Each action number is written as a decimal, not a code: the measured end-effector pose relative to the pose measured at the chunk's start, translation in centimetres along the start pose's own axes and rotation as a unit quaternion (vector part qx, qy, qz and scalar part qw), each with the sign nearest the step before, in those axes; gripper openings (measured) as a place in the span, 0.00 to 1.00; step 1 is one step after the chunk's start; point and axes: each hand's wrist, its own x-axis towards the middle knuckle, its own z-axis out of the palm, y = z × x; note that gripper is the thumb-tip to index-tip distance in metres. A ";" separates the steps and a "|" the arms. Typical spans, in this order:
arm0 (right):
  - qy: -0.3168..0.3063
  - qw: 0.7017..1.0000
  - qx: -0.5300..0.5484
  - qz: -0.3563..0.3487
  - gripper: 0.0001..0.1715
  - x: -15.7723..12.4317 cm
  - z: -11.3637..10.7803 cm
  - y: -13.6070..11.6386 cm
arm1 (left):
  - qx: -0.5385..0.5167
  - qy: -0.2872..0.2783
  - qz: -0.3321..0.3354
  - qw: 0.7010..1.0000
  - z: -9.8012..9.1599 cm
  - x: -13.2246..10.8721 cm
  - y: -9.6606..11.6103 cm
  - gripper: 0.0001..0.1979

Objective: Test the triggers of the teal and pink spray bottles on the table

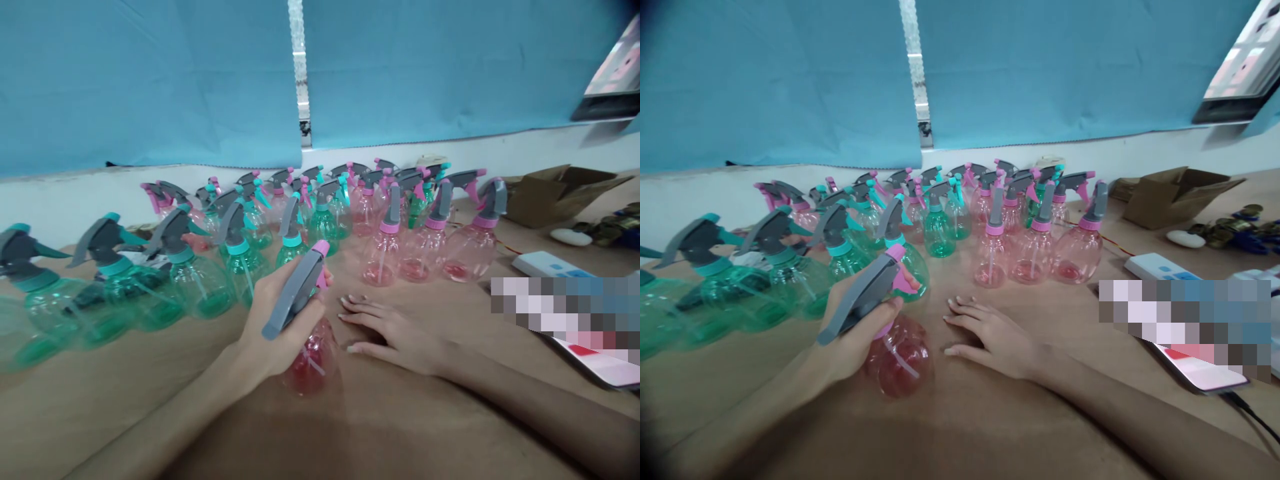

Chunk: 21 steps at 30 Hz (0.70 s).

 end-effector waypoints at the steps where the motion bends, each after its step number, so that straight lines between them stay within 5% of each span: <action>1: 0.001 1.000 0.001 0.000 0.33 0.0 0.0 0.0 | -0.001 -0.012 0.009 1.000 -0.1 0.0 -0.1 0.06; 10: -0.004 1.000 -0.007 0.003 0.33 0.0 0.0 0.0 | -0.014 -0.067 0.034 0.997 -0.5 0.2 0.1 0.02; 21: 0.010 1.000 0.003 -0.002 0.32 0.0 0.0 0.0 | -0.012 -0.010 -0.006 1.000 0.4 -0.1 -0.9 0.09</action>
